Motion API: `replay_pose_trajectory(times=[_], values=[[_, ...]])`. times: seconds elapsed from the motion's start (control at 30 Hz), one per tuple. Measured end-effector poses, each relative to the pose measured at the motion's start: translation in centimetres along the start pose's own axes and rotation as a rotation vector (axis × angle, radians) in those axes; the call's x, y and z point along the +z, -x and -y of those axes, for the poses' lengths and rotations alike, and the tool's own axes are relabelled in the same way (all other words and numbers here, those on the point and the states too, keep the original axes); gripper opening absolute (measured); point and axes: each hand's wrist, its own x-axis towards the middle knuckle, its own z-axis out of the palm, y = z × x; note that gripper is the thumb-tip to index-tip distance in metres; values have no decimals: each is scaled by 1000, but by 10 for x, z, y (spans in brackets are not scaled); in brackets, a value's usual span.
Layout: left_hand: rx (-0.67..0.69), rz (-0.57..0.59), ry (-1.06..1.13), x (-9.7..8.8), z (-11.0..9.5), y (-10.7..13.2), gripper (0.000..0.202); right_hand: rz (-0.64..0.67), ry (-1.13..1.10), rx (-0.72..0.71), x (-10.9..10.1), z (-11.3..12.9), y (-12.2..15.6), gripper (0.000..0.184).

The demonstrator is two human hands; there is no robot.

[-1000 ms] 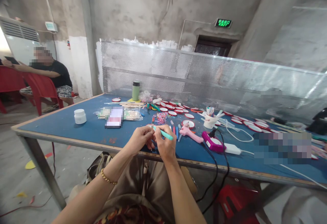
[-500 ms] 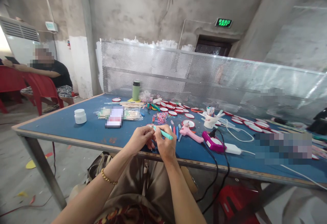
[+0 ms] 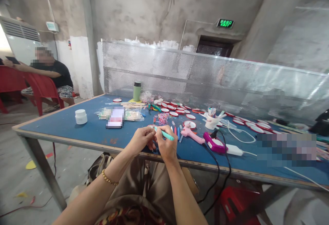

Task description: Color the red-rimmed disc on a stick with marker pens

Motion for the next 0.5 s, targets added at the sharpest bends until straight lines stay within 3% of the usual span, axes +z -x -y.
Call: replay_pose_trajectory(times=[0.5], values=[[1, 9, 24, 0, -2, 1, 18, -15, 16, -6, 0, -3, 0, 21]])
